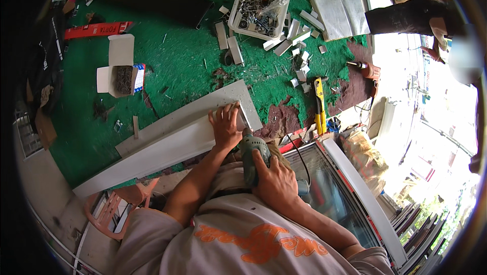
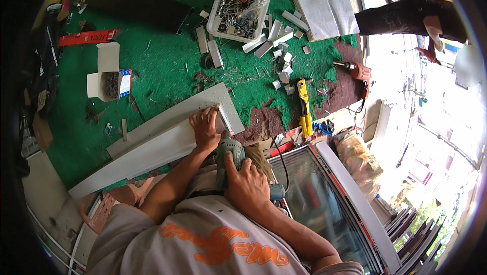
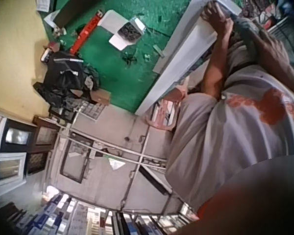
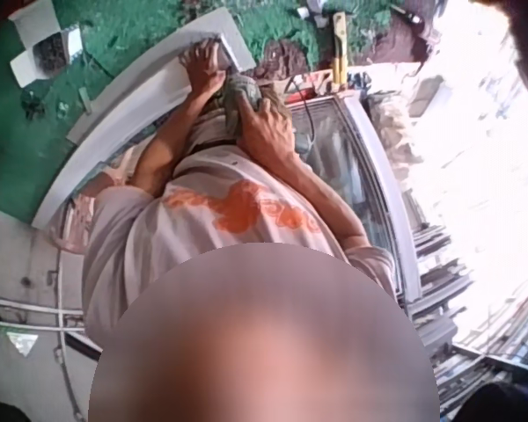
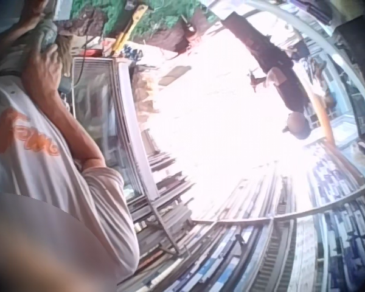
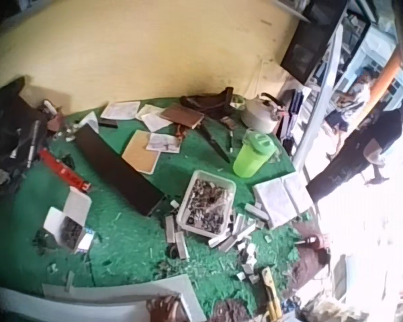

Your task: The person assembles white window frame components on a green workbench. They position a long frame piece, use a power drill to fasten it, then lift and place the piece against a vertical rack. The person repeats drilling and repositioning steps on the same frame piece.

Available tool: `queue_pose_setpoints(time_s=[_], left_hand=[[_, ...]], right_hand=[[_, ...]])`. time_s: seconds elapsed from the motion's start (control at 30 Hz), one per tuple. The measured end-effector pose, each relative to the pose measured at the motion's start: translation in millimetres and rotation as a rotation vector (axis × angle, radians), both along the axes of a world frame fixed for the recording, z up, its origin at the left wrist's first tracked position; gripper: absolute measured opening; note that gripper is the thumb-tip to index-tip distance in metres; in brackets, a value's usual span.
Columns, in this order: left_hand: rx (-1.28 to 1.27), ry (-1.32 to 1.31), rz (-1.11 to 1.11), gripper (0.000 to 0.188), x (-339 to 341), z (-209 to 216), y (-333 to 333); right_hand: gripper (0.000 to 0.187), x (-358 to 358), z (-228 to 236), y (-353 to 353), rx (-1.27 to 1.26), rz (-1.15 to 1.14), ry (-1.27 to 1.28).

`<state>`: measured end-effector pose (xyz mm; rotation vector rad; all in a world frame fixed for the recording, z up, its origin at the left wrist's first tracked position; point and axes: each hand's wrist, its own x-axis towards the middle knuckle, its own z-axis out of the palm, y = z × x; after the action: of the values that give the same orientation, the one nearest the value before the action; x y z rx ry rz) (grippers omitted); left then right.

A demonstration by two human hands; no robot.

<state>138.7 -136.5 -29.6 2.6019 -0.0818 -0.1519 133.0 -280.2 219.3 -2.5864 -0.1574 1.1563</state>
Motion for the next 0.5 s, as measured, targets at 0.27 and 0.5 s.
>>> queue_pose_setpoints(time_s=[0.27,0.5], left_hand=[[0.055,0.027,-0.025,0.096,-2.2,-1.6,2.4],[0.06,0.006,-0.022,0.095,-5.1,-5.3,2.6]], right_hand=[[0.085,5.0,1.5,6.3,-0.015,-0.003,0.007],[0.086,8.0,1.6,6.8,-0.074,0.011,0.081]])
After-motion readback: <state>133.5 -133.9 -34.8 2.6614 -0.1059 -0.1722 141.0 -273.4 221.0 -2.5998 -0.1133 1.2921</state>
